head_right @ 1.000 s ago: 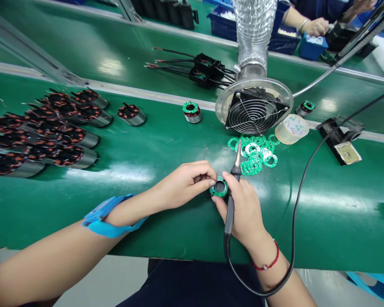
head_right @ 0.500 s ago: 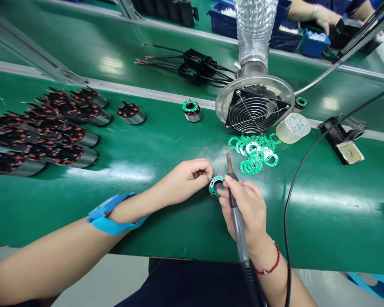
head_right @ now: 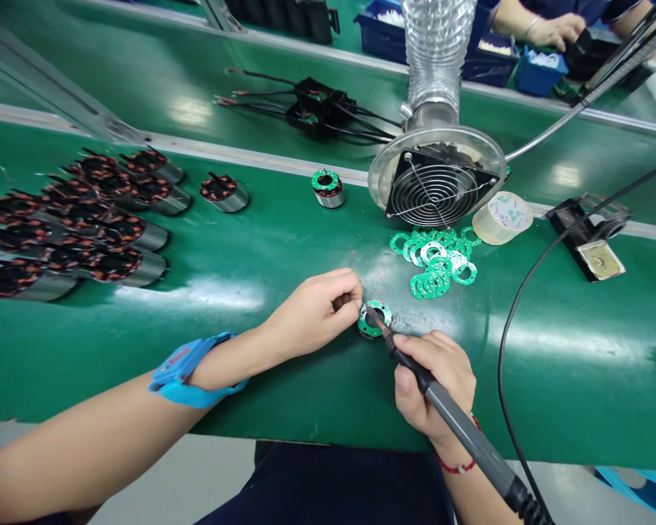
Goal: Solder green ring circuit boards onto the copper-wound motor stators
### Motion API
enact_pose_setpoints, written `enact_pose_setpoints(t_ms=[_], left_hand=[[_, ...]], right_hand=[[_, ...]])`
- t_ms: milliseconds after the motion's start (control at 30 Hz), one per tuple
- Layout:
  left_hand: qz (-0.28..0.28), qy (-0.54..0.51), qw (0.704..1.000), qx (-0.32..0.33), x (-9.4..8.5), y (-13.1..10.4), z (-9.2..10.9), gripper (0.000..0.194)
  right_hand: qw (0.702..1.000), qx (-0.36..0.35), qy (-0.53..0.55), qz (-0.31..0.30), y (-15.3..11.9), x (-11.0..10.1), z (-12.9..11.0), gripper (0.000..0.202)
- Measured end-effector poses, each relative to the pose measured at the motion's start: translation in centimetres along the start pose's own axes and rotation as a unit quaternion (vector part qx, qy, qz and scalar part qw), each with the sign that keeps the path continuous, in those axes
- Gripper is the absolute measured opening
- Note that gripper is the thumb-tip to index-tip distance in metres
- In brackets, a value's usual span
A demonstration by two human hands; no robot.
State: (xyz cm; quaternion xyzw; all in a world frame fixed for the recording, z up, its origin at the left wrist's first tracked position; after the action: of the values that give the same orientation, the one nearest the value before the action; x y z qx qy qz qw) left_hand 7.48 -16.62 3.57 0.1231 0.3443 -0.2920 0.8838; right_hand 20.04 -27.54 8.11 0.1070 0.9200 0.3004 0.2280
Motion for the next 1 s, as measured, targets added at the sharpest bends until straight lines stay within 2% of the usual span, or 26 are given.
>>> enact_pose_setpoints(t_ms=[100, 167, 233, 333, 400, 500, 533, 600, 633, 700, 767, 867, 1000], left_hand=[[0.003, 0.016, 1.0, 0.007, 0.0, -0.1, 0.2, 0.016], [0.007, 0.028, 0.999, 0.014, 0.0, -0.1, 0.4, 0.016], [0.014, 0.04, 0.999, 0.024, 0.0, 0.0, 0.6, 0.016], [0.02, 0.049, 0.998, 0.028, 0.0, 0.0, 0.6, 0.017], [0.012, 0.037, 0.999, 0.009, 0.0, 0.0, 0.1, 0.015], [-0.036, -0.042, 0.997, -0.047, 0.8, -0.1, -1.2, 0.007], [-0.069, -0.07, 0.994, -0.057, 1.4, -0.2, -1.5, 0.011], [-0.135, -0.079, 0.986, -0.049, 2.5, -0.4, -1.4, 0.019], [-0.151, -0.054, 0.986, -0.036, 2.6, -0.5, -1.3, 0.017], [-0.133, 0.013, 0.991, -0.007, 2.1, -0.3, -1.0, 0.01], [-0.078, 0.038, 0.996, 0.013, 0.8, 0.0, -0.6, 0.013], [-0.039, -0.044, 0.998, 0.027, -0.1, 0.2, 0.1, 0.015], [-0.06, -0.162, 0.985, -0.008, 0.9, 0.2, -0.1, 0.011]], right_hand=[[1.0, 0.004, 0.005, 0.017, -0.3, -0.1, 0.5, 0.033], [1.0, 0.019, -0.007, 0.004, 0.0, 0.5, 0.9, 0.045], [0.997, 0.033, -0.04, -0.061, 0.5, 2.3, 1.3, 0.051], [0.976, 0.023, -0.09, -0.196, 0.8, 5.4, 1.3, 0.054], [0.968, 0.023, -0.105, -0.228, 0.8, 6.1, 1.6, 0.056], [0.97, 0.054, -0.139, -0.19, 1.0, 5.2, 2.7, 0.049], [0.972, 0.063, -0.154, -0.166, 1.0, 4.6, 3.0, 0.048], [0.974, 0.074, -0.171, -0.13, 1.0, 3.5, 3.6, 0.053], [0.975, 0.078, -0.17, -0.122, 0.9, 3.2, 3.8, 0.057], [0.977, 0.078, -0.151, -0.125, 0.7, 3.1, 4.0, 0.059], [0.978, 0.076, -0.14, -0.132, 0.5, 3.2, 4.0, 0.057], [0.978, 0.072, -0.145, -0.135, 0.3, 3.6, 3.9, 0.056], [0.976, 0.027, -0.158, -0.148, 0.5, 4.4, 2.5, 0.056]])
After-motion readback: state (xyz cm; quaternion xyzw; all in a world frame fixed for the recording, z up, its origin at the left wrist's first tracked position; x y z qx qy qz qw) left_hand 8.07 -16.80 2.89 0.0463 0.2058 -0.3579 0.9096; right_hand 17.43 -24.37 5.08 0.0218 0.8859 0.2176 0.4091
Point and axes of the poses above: each hand's wrist, its own y-axis towards the middle knuckle, its own x-axis out of the palm, z = x × y, the point moved 10 cm from there along y, towards the middle knuckle, and after that the axes turned 5 degrees about y, right-handed, at the moved point
